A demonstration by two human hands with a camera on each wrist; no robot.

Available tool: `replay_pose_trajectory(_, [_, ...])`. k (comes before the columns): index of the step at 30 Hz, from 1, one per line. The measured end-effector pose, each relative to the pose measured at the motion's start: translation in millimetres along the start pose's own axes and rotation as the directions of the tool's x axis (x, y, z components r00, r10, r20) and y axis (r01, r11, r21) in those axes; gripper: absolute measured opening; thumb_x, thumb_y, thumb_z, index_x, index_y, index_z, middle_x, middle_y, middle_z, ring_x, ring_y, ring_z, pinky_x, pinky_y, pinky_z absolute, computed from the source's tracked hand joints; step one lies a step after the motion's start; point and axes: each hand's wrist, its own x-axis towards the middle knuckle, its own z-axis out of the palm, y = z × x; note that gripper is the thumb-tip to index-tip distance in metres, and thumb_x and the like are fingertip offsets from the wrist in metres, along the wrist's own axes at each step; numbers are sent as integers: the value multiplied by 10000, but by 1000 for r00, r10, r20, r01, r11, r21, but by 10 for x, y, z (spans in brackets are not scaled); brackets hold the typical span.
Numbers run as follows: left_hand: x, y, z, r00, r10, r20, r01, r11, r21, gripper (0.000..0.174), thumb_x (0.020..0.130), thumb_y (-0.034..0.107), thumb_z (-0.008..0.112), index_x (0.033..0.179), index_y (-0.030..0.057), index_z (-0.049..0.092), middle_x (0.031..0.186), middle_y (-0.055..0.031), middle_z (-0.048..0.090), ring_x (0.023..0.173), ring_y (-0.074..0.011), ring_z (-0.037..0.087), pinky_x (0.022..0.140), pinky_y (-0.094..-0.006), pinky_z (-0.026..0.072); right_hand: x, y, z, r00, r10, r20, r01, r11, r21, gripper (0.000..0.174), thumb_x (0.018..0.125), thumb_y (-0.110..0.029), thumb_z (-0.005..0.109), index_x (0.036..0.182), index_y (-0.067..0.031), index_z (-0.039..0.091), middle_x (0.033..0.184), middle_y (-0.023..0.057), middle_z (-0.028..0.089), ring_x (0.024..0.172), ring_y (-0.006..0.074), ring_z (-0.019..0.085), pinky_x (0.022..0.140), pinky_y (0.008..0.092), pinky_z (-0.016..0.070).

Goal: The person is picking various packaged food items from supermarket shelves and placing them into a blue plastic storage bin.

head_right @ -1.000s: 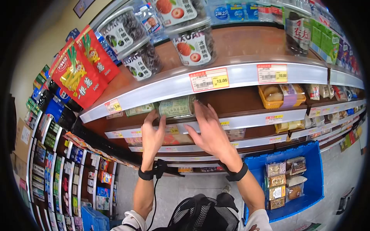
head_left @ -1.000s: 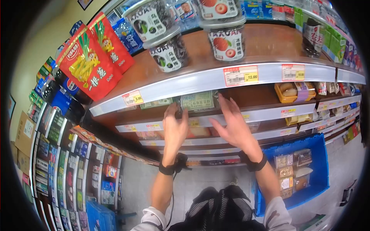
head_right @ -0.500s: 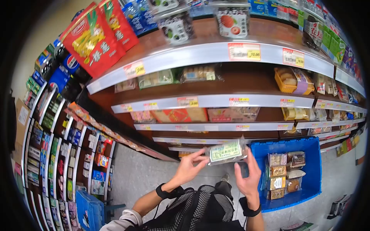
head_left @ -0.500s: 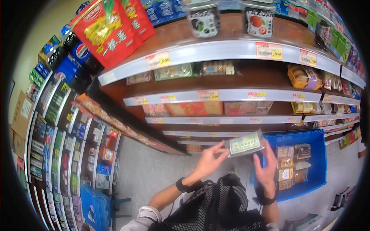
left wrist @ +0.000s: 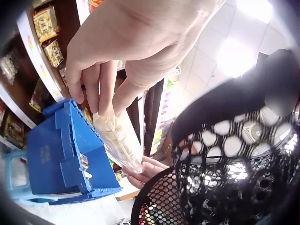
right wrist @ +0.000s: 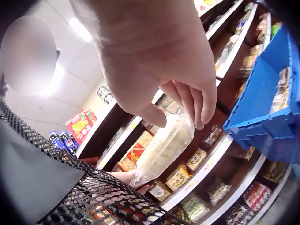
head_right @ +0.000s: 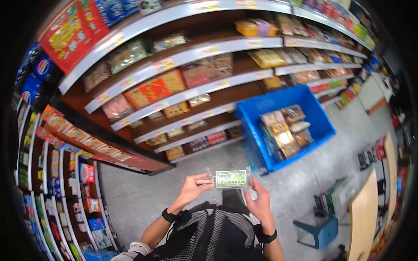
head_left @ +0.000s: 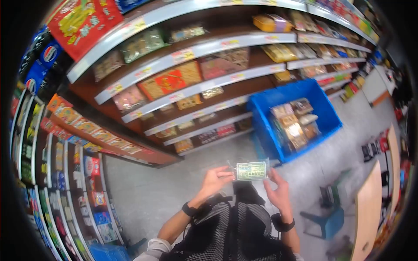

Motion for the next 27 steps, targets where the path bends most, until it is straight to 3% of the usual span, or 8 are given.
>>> replay_pose_trajectory(4, [-135,-103,279,995,-33,97,32,999,10,430,783,38,735,1152,-121,582,1005,-145,697,888,-110,633,783,-232,511,-306,163,-175,988,146,42,-149,986,78,485,806,-94,675,1230,85,522,1062,227,657,1000,309,654,877,362,517])
replay_pose_trajectory(6, [-216,-290,344,996,-32,85,35,999,-34,436,789,100,731,1148,-104,592,1027,-161,694,904,-132,642,786,-246,500,-397,194,-173,983,169,65,-174,981,83,494,811,-100,670,1242,82,513,1074,234,652,1017,315,648,880,365,515])
replay_pose_trajectory(15, [-320,-472,863,991,-133,20,133,991,7,415,793,90,719,1141,-100,596,1011,-149,700,893,-135,651,785,-249,508,-537,512,-584,966,207,152,-209,978,-6,513,828,-136,664,1287,19,498,1103,210,653,1037,324,640,891,365,498])
replay_pose_trajectory(21, [-47,-367,1947,997,-64,33,57,980,191,414,803,130,710,1146,-77,605,1020,-150,699,891,-145,661,807,-270,504,-637,1109,-1418,973,221,69,-224,974,33,478,832,-106,639,1258,61,501,1099,257,633,1037,350,632,890,371,497])
replay_pose_trajectory(27, [254,-150,3255,992,-79,103,44,952,303,417,788,124,739,1129,-82,616,983,-147,708,893,-136,656,807,-255,492,-700,1920,-2414,964,257,-71,-256,966,25,442,848,-105,635,1250,42,523,1078,224,655,1029,322,645,869,354,493])
